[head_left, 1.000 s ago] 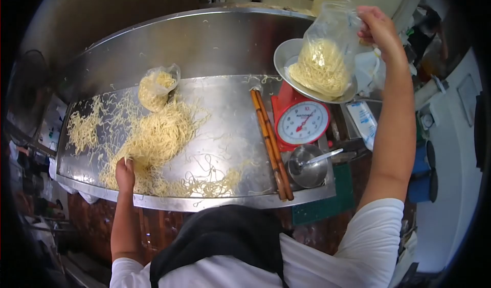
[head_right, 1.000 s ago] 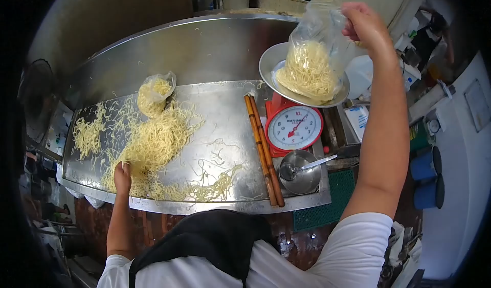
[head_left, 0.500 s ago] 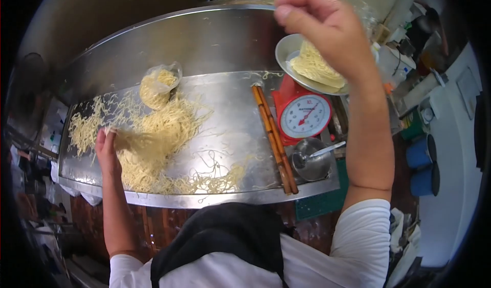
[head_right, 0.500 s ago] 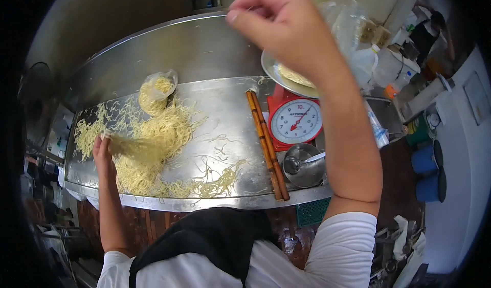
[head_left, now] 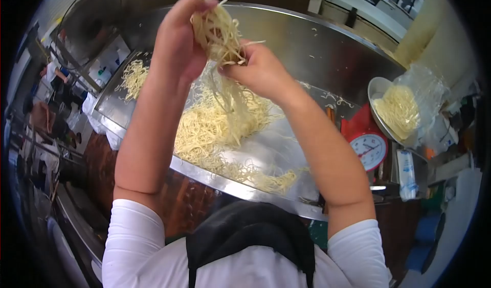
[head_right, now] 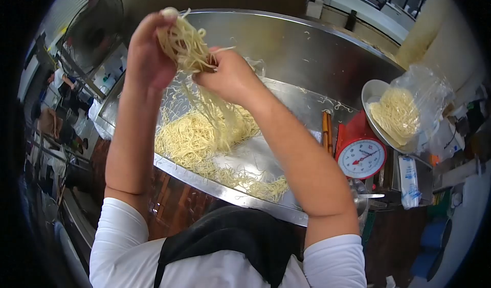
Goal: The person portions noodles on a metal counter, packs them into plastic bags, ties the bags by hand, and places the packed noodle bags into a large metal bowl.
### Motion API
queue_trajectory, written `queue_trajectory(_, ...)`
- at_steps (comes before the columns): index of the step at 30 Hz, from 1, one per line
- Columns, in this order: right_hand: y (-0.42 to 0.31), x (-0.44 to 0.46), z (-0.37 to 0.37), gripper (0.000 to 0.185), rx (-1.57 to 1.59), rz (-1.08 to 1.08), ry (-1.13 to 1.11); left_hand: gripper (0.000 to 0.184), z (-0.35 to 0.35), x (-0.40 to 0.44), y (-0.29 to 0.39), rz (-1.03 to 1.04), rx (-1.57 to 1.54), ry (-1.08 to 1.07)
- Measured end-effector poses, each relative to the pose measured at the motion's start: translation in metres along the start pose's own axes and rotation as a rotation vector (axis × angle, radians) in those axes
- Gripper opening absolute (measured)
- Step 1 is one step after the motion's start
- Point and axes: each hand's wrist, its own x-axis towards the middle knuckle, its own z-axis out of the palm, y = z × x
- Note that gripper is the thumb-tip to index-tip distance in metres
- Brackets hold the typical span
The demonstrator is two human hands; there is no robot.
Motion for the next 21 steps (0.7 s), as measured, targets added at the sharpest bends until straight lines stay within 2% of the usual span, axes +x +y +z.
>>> queue_trajectory(5, 0.072, -0.045, 0.022, 0.024, -0.429, 0.266, -0.011, 0.017, -0.036, 0.027, 0.033, 0.040, 0.043, -0.030)
queue_trajectory(6, 0.092, -0.062, 0.025, 0.026, -0.410, 0.336, -0.018, 0.018, -0.015, 0.023, 0.040, -0.018, 0.053, 0.101)
queue_trajectory(7, 0.114, -0.077, 0.026, 0.028, -0.392, 0.406, -0.022, 0.018, -0.018, 0.023, 0.042, -0.030, 0.013, 0.084)
queue_trajectory(9, 0.165, -0.108, 0.024, 0.027, -0.427, 0.381, -0.013, 0.019, -0.028, 0.028, 0.044, -0.057, -0.068, 0.043)
queue_trajectory(10, 0.169, -0.115, 0.021, 0.026, -0.456, 0.405, -0.025, 0.019, -0.041, 0.038, 0.046, -0.055, -0.070, -0.013)
queue_trajectory(14, 0.181, -0.140, 0.003, 0.022, -0.560, 0.479, -0.025, 0.018, -0.018, 0.041, 0.078, 0.074, -0.027, 0.092)
queue_trajectory(18, 0.209, -0.171, -0.008, 0.022, -0.545, 0.518, 0.059, 0.018, -0.017, 0.060, 0.117, 0.124, 0.021, -0.120)
queue_trajectory(21, 0.219, -0.178, -0.011, 0.024, -0.578, 0.602, 0.035, 0.017, -0.007, 0.066, 0.125, 0.126, 0.166, -0.103)
